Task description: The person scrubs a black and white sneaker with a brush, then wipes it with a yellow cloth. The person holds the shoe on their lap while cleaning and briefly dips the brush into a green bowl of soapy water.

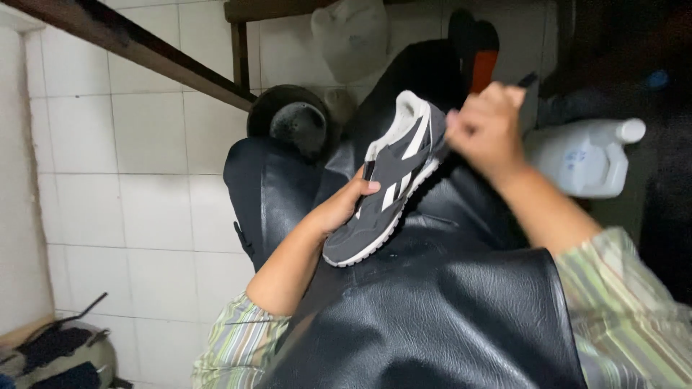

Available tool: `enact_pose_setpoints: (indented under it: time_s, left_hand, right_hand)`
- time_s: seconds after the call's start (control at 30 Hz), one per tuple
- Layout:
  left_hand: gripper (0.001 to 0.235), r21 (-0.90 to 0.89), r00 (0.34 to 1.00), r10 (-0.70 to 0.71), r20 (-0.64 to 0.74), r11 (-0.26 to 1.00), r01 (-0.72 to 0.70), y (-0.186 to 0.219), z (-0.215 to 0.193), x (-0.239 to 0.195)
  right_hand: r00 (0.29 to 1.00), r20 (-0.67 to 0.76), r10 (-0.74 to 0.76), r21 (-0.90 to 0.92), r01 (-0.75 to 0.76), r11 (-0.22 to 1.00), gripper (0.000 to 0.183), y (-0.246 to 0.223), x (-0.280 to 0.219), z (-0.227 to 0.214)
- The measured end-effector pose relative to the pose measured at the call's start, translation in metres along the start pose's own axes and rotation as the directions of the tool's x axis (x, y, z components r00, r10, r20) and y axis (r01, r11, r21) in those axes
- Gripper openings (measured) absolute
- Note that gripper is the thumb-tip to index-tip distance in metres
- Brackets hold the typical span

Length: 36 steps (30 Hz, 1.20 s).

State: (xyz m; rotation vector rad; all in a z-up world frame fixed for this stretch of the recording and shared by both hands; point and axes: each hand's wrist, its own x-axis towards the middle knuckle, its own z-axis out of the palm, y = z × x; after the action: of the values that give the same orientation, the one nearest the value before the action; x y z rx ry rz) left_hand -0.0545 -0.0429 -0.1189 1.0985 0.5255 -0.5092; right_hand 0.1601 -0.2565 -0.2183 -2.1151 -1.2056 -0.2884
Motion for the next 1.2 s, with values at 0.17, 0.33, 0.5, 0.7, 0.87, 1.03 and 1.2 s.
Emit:
enact_pose_setpoints:
  time_s: [0.17,0.33,0.5,0.7,0.87,1.03,1.2]
  left_hand:
    - [0.079,-0.014,1.0,-0.01,-0.013,1.0,0.01,-0.025,-0.012,0.011]
    - [0.079,-0.049,0.999,-0.034,-0.005,0.998,0.034,-0.037,-0.013,0.011]
    - [0.079,-0.021,1.0,-0.029,-0.002,0.999,0.029,-0.037,-0.018,0.015]
    - [0.073,-0.056,0.998,-0.044,-0.037,0.998,0.042,-0.043,-0.022,0.024]
    - [0.074,-0.119,0.994,-0.104,-0.045,0.988,0.098,-0.036,-0.018,0.022]
    - [0.077,-0.086,0.999,-0.045,-0.018,0.995,0.043,-0.045,-0.021,0.024]
    - [0.074,-0.154,0.999,0.008,-0.036,0.988,-0.014,-0.036,-0.012,0.018]
  right_hand:
    - [0.996,-0.011,0.091,-0.011,-0.091,0.996,0.042,0.014,0.004,-0.001]
    - [0.996,-0.023,0.083,0.026,-0.082,0.996,0.046,0.021,-0.013,0.008]
    - [0.995,-0.055,0.077,0.138,-0.069,0.988,0.052,-0.013,0.009,-0.012]
    - [0.991,-0.06,0.116,0.048,-0.113,0.992,0.048,0.028,-0.012,0.014]
    - [0.997,0.004,0.074,-0.005,-0.074,0.997,0.05,0.016,-0.004,-0.01]
    - [0.99,-0.076,-0.121,-0.125,0.111,0.986,0.046,-0.02,0.013,-0.015]
    - [0.978,-0.093,-0.185,-0.191,0.165,0.968,0.046,0.001,0.024,-0.023]
